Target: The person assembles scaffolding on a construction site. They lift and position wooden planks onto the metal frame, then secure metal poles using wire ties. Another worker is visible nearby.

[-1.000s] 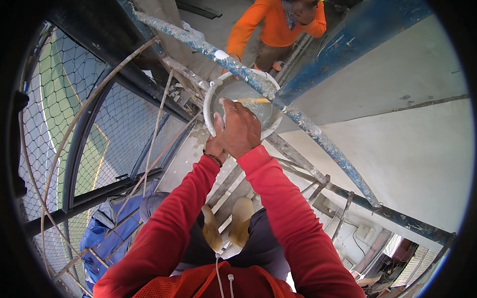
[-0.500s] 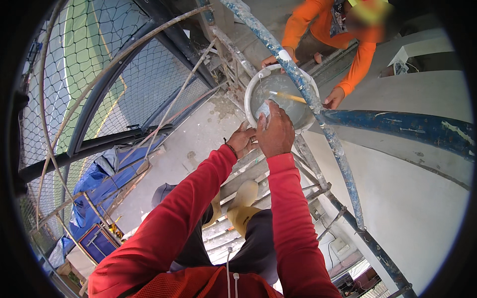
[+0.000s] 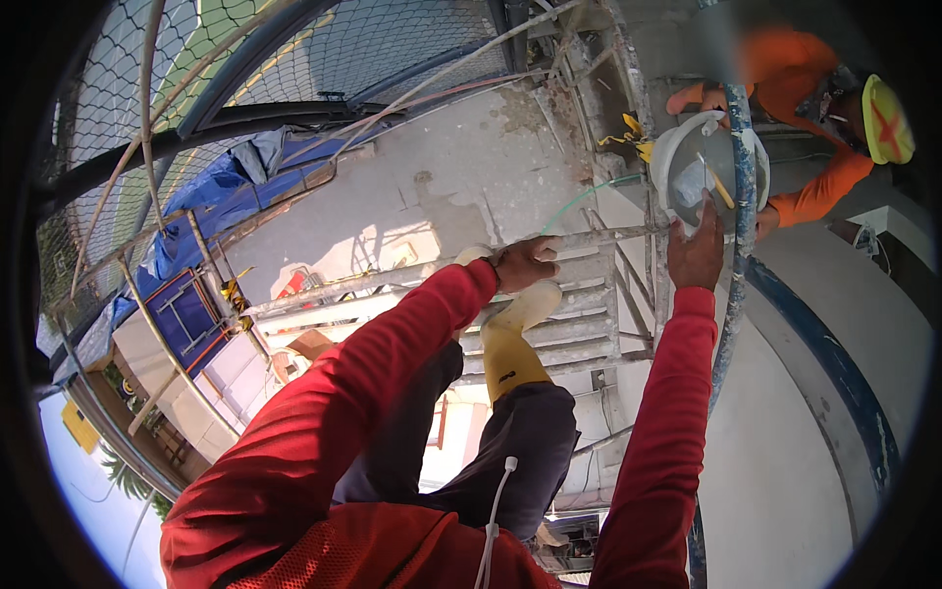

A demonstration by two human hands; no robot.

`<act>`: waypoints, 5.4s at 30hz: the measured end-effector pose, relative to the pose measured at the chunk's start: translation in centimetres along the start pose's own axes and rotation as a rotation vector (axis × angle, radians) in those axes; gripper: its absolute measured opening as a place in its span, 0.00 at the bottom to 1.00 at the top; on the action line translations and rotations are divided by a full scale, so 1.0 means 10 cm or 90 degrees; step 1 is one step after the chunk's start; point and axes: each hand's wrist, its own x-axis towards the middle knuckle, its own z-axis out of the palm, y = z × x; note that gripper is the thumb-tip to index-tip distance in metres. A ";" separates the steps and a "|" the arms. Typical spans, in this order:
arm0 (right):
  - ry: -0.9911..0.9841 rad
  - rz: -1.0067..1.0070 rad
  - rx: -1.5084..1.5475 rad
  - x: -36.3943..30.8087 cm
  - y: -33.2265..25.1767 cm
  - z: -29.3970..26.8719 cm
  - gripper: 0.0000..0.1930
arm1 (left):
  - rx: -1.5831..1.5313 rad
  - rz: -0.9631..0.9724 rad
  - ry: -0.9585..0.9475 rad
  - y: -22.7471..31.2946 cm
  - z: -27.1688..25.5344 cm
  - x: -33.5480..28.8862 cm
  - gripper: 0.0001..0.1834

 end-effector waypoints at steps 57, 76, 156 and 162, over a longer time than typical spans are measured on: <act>-0.026 -0.081 -0.248 -2.97 -3.30 -3.29 0.24 | -0.418 -0.072 0.693 -3.71 -1.73 -6.18 0.14; 0.096 0.098 -0.181 -1.90 -1.63 -5.78 0.35 | 0.487 -0.006 0.342 1.07 -0.57 -2.47 0.23; 0.217 0.146 -0.248 -1.66 -1.45 -5.52 0.26 | 0.576 -0.034 0.217 1.21 0.52 -0.18 0.40; 0.225 0.163 -0.281 -1.69 -1.56 -5.59 0.24 | 0.609 -0.187 0.132 0.37 0.29 -1.63 0.39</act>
